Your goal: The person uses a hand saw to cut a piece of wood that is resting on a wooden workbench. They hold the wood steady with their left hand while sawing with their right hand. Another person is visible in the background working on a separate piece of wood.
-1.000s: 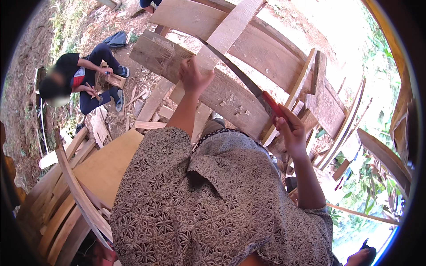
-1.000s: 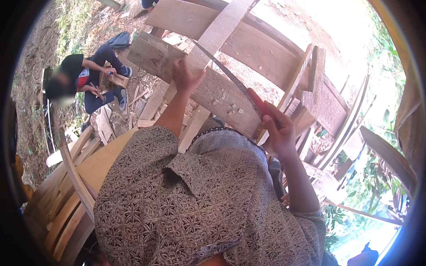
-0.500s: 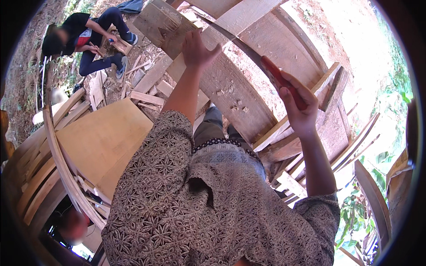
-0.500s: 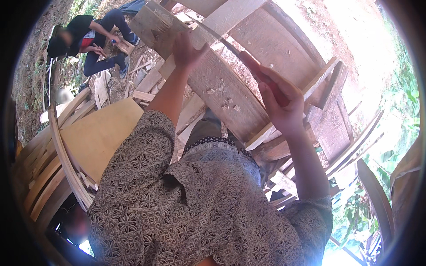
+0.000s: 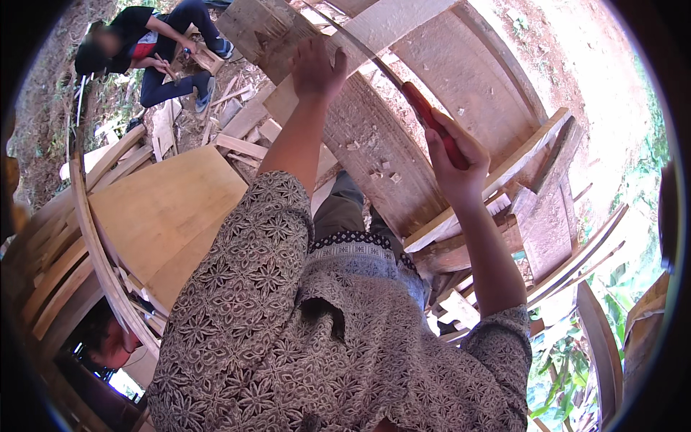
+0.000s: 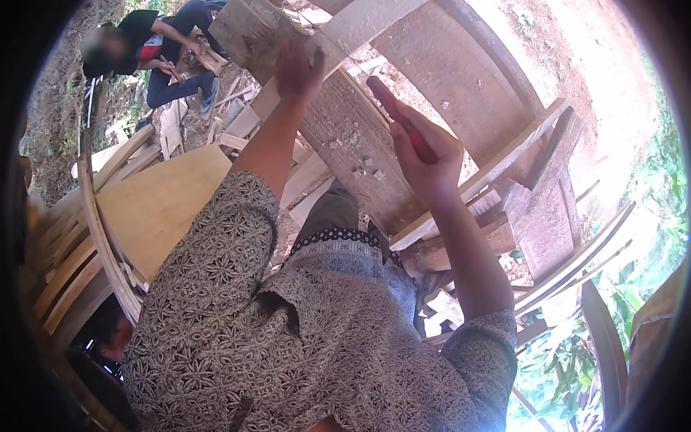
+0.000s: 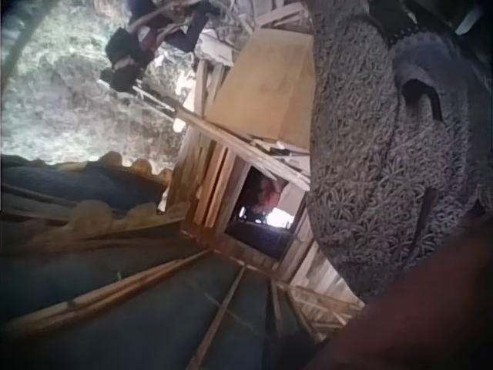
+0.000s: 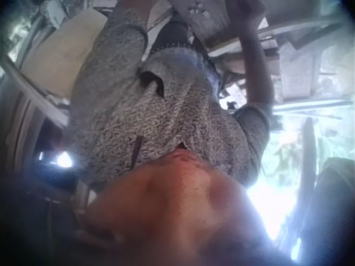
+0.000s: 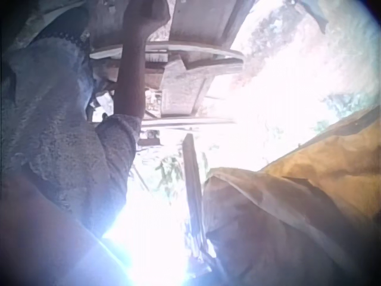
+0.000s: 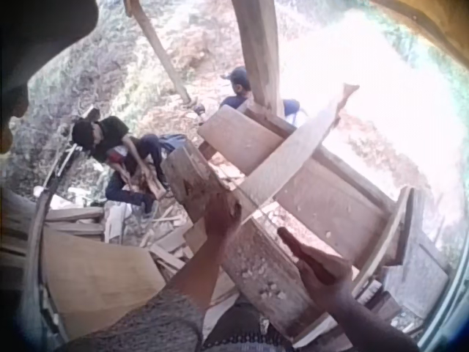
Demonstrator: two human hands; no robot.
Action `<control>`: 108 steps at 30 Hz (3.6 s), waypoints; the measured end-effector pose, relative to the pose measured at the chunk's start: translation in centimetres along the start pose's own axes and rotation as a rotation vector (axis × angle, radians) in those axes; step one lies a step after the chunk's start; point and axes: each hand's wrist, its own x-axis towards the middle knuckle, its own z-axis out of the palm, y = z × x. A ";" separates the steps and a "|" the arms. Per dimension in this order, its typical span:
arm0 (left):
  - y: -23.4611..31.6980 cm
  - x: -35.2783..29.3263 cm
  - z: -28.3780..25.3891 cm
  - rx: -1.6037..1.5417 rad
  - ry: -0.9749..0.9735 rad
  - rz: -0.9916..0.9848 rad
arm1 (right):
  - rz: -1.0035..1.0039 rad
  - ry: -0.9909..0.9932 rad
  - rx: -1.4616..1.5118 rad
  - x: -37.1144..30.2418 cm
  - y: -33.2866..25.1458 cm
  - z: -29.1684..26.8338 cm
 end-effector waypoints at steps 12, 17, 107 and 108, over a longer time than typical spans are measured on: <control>0.3 0.2 -0.2 0.013 0.004 0.010 | -0.047 0.039 -0.095 -1.0 2.0 -0.2; -0.2 0.1 0.3 0.005 0.034 0.011 | -0.060 0.039 -0.154 -0.6 2.0 0.6; 0.1 0.5 -2.4 -0.095 -0.067 -0.080 | 0.092 -0.362 -0.206 16.9 -5.4 13.2; 0.2 0.5 -2.1 -0.028 -0.085 -0.097 | 0.079 -0.361 -0.151 16.5 -4.5 12.8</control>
